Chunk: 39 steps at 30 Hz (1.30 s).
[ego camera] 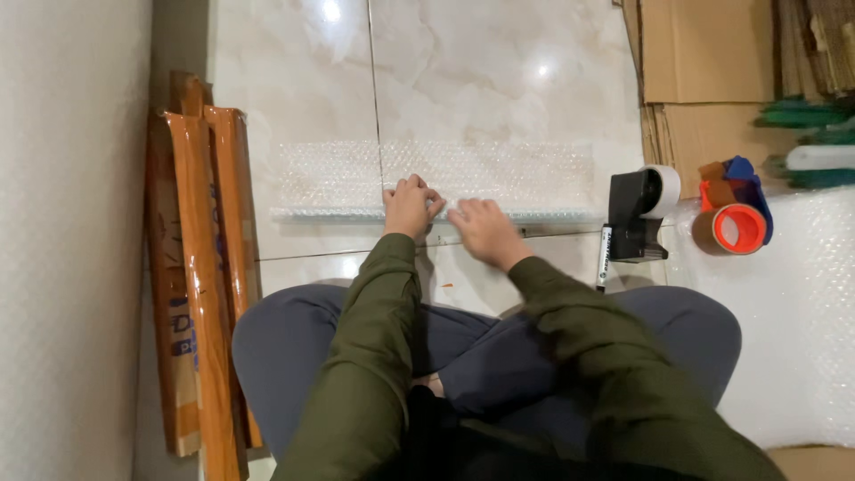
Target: The person sits on the floor and wraps a blue ruler with bubble wrap. They roll the bubble wrap around the ruler and secure it with tape. Finally, they place the wrapped ruler onto a piece of cardboard.
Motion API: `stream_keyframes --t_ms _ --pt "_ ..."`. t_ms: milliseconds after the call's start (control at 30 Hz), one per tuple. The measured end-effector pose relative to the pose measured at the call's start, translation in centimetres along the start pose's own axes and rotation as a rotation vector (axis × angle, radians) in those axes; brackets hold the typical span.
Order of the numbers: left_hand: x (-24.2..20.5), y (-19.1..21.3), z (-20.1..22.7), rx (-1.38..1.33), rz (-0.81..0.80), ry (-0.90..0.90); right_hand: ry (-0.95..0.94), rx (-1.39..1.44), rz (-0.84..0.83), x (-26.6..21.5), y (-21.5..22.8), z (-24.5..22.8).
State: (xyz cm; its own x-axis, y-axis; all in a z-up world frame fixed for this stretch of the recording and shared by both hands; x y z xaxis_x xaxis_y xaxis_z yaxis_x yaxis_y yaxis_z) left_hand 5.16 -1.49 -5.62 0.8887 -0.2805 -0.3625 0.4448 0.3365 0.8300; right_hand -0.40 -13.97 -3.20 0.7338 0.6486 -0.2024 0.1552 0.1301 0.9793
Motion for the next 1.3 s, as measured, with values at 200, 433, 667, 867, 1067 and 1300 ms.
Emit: stream_keyframes --t_ms 200,433,667,867,1067,1300 --pt "1.1 0.9 -0.2 0.018 -0.010 0.033 -0.135 0.040 0.367 0.8 -0.1 -1.1" --pt "2.0 2.4 -0.6 -0.070 0.009 0.075 -0.185 0.120 0.506 2.4 -1.9 1.0" --pt "3.2 1.8 -0.7 0.025 -0.013 -0.059 -0.209 0.140 0.455 3.3 -2.0 2.0" --pt "-1.8 3.6 -6.9 0.413 0.017 -0.343 -0.166 0.127 0.322 4.2 -1.4 2.7" --pt "-4.8 4.1 -19.8 0.386 -0.096 0.138 -0.150 0.110 0.243 3.5 -0.8 2.0" --pt "-5.4 5.0 -5.3 0.099 -0.084 0.183 -0.167 0.023 0.333 0.6 -0.9 -1.0"
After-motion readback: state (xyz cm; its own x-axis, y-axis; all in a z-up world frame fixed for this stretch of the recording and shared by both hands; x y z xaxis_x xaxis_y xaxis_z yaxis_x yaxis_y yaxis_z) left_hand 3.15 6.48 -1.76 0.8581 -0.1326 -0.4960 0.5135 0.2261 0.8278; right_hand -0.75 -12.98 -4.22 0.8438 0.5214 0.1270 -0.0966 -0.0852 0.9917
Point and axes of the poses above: each hand's wrist, its own x-axis towards the middle knuckle, its own y-axis out of the back of the hand, z = x × y, the point moved 7 cm from there along x, towards the middle knuckle, and after that the axes turned 13 degrees about -z, right-handed, at the moved point
